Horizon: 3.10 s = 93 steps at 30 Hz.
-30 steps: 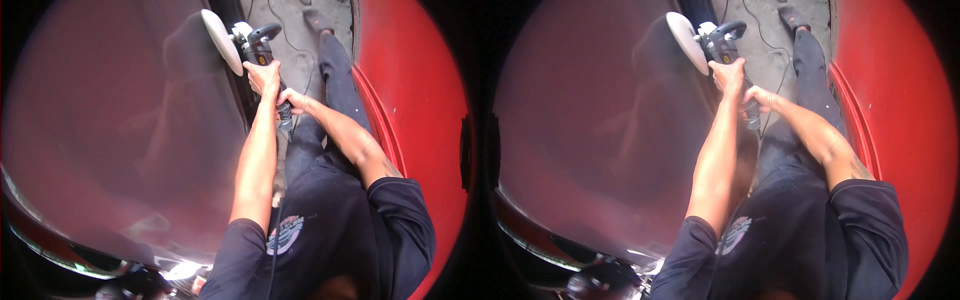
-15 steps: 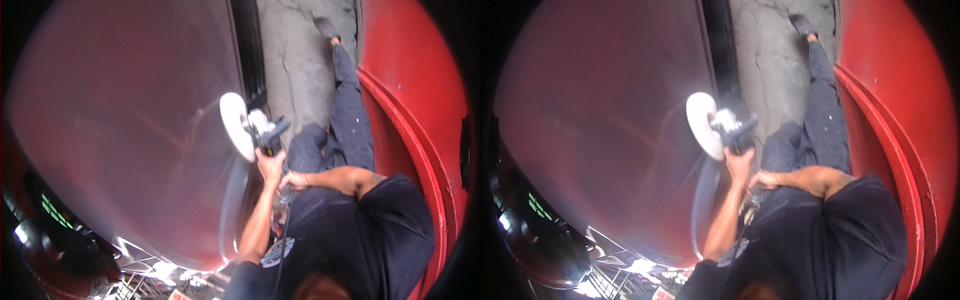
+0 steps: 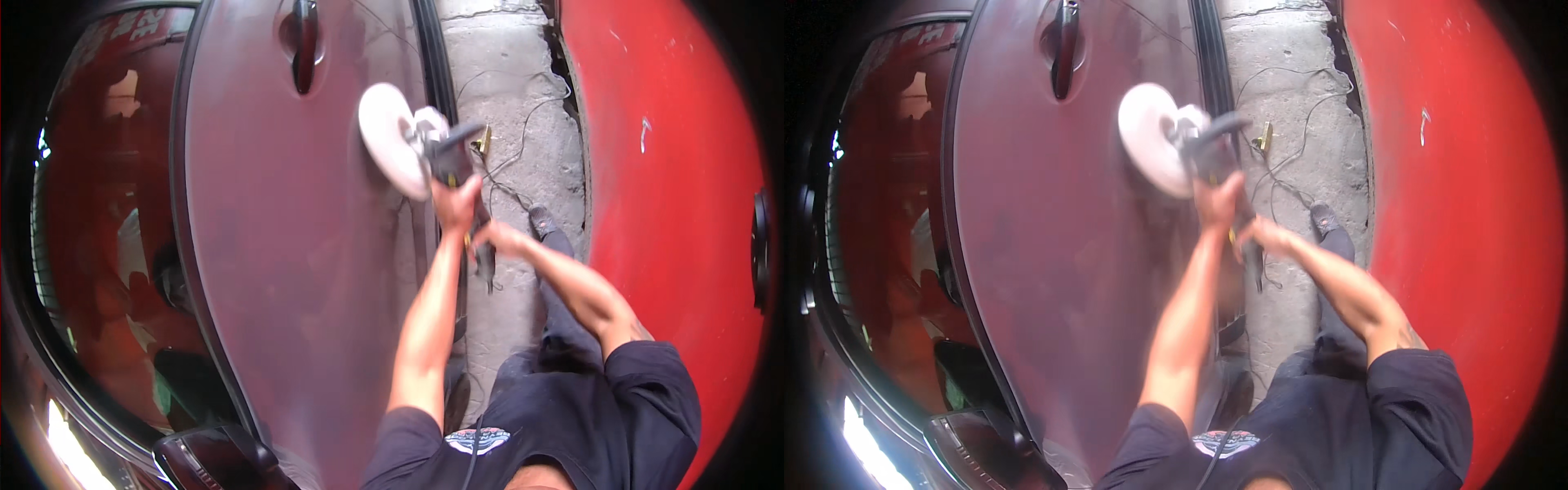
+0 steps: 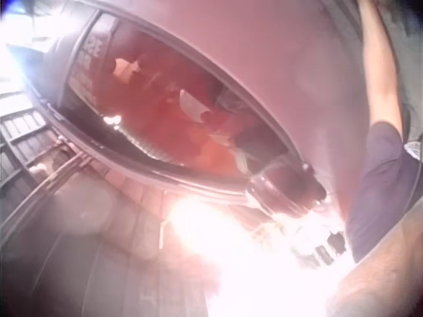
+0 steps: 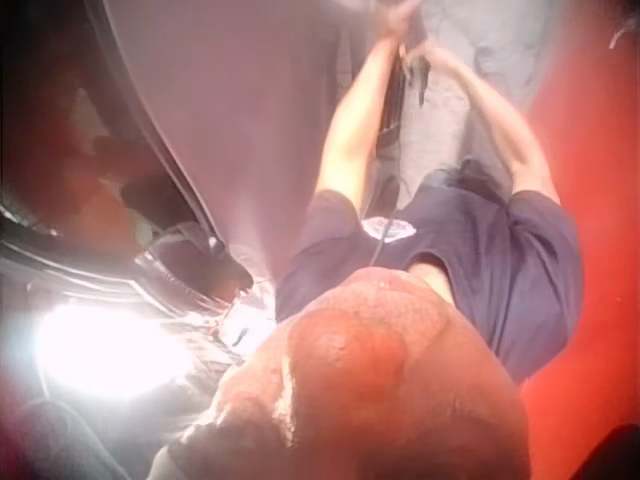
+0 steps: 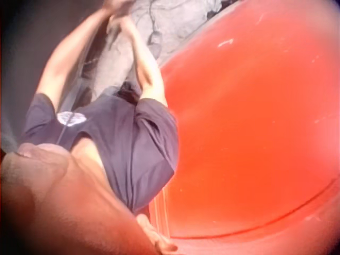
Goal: The person uses a rotary polisher with a white pad to buff the side panels of a maroon car. They move the tool in circular motions across the front door and rear quarter panel, maintaining consistent contact with the vehicle's surface.
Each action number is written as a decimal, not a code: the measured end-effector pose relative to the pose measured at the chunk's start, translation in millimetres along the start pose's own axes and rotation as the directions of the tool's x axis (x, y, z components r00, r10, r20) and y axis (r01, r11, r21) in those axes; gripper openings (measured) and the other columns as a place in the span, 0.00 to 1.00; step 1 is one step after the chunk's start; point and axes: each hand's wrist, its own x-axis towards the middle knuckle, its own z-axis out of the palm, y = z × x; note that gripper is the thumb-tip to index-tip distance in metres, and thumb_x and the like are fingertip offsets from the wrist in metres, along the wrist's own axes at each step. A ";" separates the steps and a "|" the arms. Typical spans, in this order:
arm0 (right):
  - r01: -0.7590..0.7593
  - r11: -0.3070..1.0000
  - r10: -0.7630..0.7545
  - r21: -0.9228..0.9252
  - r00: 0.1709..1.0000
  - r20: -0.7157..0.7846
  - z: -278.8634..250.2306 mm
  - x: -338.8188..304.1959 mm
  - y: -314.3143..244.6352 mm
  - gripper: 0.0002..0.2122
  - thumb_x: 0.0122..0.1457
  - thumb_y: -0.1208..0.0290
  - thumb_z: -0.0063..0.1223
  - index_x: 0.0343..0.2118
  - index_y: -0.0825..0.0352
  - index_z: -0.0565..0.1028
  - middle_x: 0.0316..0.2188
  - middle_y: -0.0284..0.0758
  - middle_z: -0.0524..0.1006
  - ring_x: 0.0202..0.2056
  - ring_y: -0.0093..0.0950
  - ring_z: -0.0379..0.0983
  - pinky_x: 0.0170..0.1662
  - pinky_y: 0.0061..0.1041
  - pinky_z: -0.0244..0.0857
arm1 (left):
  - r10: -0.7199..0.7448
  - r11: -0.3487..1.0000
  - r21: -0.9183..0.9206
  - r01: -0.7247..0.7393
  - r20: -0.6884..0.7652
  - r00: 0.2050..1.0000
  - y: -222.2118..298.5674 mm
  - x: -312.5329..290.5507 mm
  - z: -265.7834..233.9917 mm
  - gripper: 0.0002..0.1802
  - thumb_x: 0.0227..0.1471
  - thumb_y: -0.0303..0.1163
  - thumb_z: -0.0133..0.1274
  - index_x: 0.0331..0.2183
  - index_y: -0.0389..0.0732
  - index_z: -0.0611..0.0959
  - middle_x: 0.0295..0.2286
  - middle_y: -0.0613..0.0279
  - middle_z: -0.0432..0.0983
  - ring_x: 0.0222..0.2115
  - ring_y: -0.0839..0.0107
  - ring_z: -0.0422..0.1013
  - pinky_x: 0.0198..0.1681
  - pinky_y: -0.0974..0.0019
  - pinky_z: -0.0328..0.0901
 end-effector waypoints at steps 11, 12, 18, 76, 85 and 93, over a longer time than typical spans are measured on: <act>-0.168 0.876 0.235 0.452 0.967 -0.095 33.9 -21.8 -77.4 0.13 0.47 0.71 0.59 0.34 0.71 0.79 0.27 0.38 0.80 0.31 0.31 0.79 0.39 0.32 0.72 | -0.170 0.977 0.102 0.187 -0.155 0.973 67.1 -48.4 -33.1 0.41 0.35 0.45 0.68 0.48 0.31 0.73 0.37 0.35 0.82 0.40 0.38 0.79 0.46 0.47 0.73; -0.130 0.913 0.194 0.388 0.972 -0.132 66.5 -43.5 -70.4 0.12 0.46 0.72 0.60 0.35 0.71 0.79 0.27 0.37 0.80 0.31 0.29 0.78 0.38 0.32 0.72 | -0.185 0.978 0.066 0.198 -0.167 0.968 68.9 -94.6 -46.6 0.41 0.36 0.45 0.69 0.49 0.32 0.73 0.38 0.36 0.82 0.39 0.40 0.79 0.46 0.47 0.73; -0.179 0.984 0.180 -0.024 0.975 0.128 246.8 -161.6 -14.5 0.13 0.48 0.71 0.63 0.38 0.69 0.80 0.34 0.42 0.81 0.39 0.29 0.78 0.44 0.33 0.71 | -0.076 0.940 0.338 0.039 0.095 0.993 -42.8 -423.3 -152.3 0.26 0.57 0.36 0.59 0.58 0.50 0.81 0.49 0.60 0.82 0.53 0.59 0.74 0.63 0.51 0.61; -0.077 0.990 0.091 -0.119 0.989 0.120 94.8 -76.4 -183.3 0.08 0.49 0.74 0.62 0.31 0.70 0.77 0.26 0.31 0.79 0.30 0.20 0.73 0.34 0.29 0.68 | 0.383 0.849 0.444 -0.286 -0.146 0.912 113.2 -249.5 -123.8 0.10 0.58 0.36 0.60 0.35 0.40 0.87 0.30 0.58 0.83 0.28 0.67 0.76 0.33 0.60 0.69; -0.081 0.992 0.073 -0.092 0.994 -0.083 -133.1 43.4 -291.4 0.15 0.44 0.71 0.63 0.36 0.69 0.78 0.28 0.30 0.80 0.32 0.20 0.75 0.33 0.28 0.70 | -0.108 0.976 -0.208 0.062 -0.213 0.971 263.3 85.4 -27.6 0.32 0.47 0.34 0.71 0.50 0.30 0.78 0.44 0.54 0.78 0.44 0.65 0.74 0.52 0.59 0.69; 0.074 0.979 -0.033 0.190 0.977 -0.212 -222.3 186.8 -417.9 0.05 0.48 0.74 0.58 0.24 0.71 0.76 0.20 0.37 0.77 0.23 0.29 0.77 0.28 0.29 0.71 | 0.028 0.973 -0.221 -0.066 -0.173 0.985 329.0 326.3 -29.5 0.38 0.39 0.36 0.71 0.49 0.29 0.73 0.40 0.51 0.79 0.36 0.64 0.77 0.41 0.60 0.73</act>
